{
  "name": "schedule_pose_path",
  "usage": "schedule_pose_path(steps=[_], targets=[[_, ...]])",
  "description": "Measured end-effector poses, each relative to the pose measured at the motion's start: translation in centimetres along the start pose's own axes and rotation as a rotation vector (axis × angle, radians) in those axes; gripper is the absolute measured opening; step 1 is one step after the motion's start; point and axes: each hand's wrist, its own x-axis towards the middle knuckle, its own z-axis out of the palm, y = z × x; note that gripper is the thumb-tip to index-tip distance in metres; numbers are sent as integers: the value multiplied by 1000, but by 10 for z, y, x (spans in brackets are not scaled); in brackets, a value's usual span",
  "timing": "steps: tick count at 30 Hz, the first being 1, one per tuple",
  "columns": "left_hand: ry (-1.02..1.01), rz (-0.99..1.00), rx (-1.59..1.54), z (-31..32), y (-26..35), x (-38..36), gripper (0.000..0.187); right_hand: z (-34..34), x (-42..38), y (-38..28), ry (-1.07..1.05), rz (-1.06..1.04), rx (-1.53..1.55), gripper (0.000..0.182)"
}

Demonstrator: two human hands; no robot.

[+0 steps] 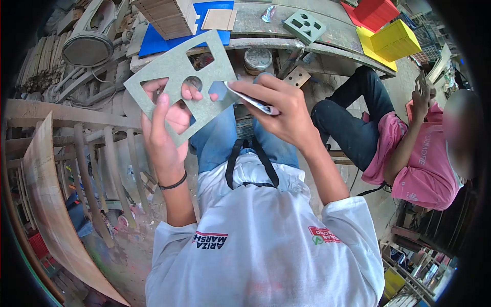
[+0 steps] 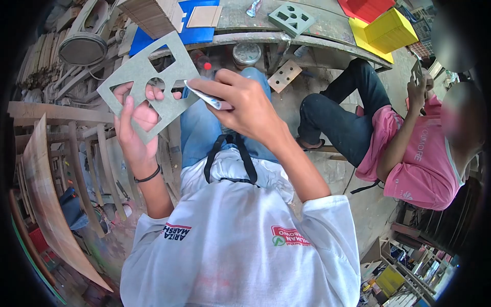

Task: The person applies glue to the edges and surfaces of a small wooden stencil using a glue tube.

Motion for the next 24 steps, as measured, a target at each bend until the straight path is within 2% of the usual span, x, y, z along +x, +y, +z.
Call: schedule_pose_path(steps=[2,4,10,12,14,16,20,24], targets=[[18,-2,14,8,5,2,30,0,7,8,-10,-45,-19,53],[138,5,232,15,11,4,29,-6,16,12,-99,-148,-157,63],[199,148,312,16,28,16,27,-2,25,28,-179,-247,-206,77],[218,191,341,21,30,19,26,-6,25,27,-190,-258,-200,76],[207,176,342,23,30,22,25,-18,33,21,-154,-287,-163,65],[190,160,330,27,26,23,25,-18,40,20,-111,-321,-161,65],[190,136,319,28,17,31,24,-8,44,36,-126,-299,-132,64],[208,124,300,17,5,39,23,-5,45,45,-173,-242,-84,55]])
